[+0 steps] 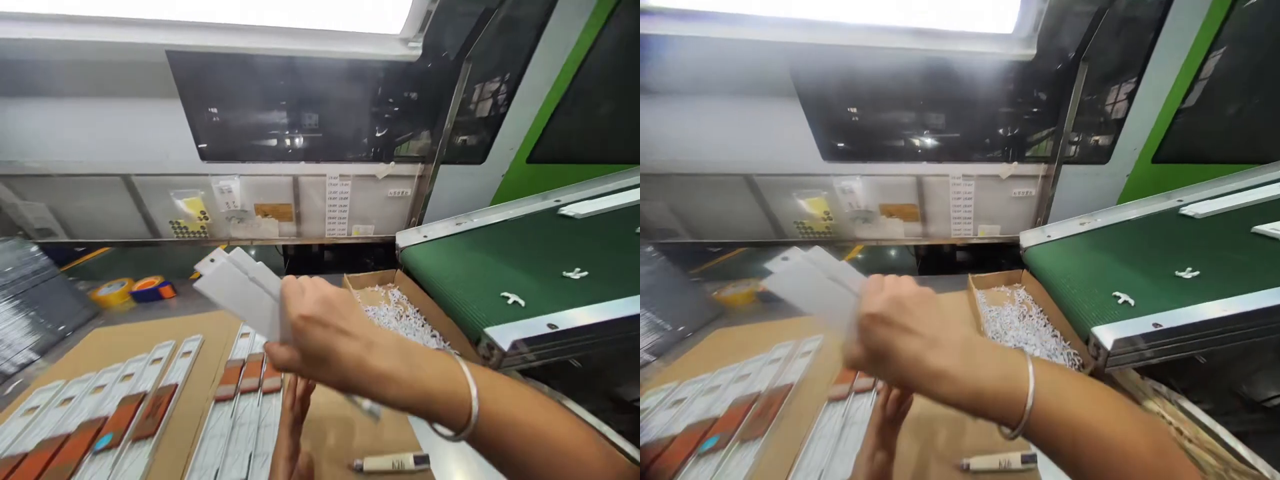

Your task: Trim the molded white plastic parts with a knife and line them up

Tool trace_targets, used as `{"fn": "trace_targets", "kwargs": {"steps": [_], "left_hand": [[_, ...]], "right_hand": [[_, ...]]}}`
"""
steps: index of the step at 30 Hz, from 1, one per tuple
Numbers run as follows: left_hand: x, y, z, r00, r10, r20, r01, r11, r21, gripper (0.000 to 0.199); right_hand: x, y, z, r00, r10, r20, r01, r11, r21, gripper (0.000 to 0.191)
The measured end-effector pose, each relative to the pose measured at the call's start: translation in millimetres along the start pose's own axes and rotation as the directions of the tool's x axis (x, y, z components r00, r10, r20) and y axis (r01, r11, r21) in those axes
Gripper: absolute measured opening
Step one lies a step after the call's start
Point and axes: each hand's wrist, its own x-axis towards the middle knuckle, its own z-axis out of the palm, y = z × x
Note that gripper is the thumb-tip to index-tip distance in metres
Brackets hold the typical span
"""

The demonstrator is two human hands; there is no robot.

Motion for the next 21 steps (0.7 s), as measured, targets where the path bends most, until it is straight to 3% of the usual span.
{"fn": "trace_targets", "kwargs": {"steps": [3, 6, 9, 14, 17, 21], "left_hand": [[-11.2, -6.2, -11.3, 0.999, -0.02, -0.043, 0.015, 0.995, -0.099, 0.059], [-19.1, 3.7, -37.8, 0.985, -0.139, -0.105, 0.112, 0.968, -0.224, 0.067], [-17.8, 32.3, -68.3, 0.971, -0.208, -0.114, 0.169, 0.944, -0.282, 0.064], [-5.5, 76.3, -100.5, 0.959, -0.248, -0.136, 0.161, 0.874, -0.459, 0.052], [-3.8, 81.0, -109.9, 0.972, -0.232, -0.042, 0.161, 0.785, -0.598, 0.053], [-7.7, 72.6, -119.0, 0.971, -0.237, 0.033, 0.194, 0.701, -0.686, 0.05]], "right_hand": [[-14.1, -40.8, 21.4, 1.0, 0.014, -0.021, -0.006, 0.94, 0.34, 0.04], [-43.2, -33.3, 65.2, 0.999, 0.039, -0.036, -0.019, 0.892, 0.451, 0.029], [-99.8, -1.5, 125.6, 0.986, 0.164, 0.003, -0.157, 0.94, 0.303, 0.03], [-212.0, 31.2, 212.2, 0.976, 0.203, 0.072, -0.213, 0.962, 0.169, 0.024], [-247.5, 34.6, 237.1, 0.976, 0.215, 0.026, -0.217, 0.966, 0.14, 0.024], [-253.4, 29.1, 243.4, 0.964, 0.259, -0.066, -0.244, 0.953, 0.18, 0.03]]}}
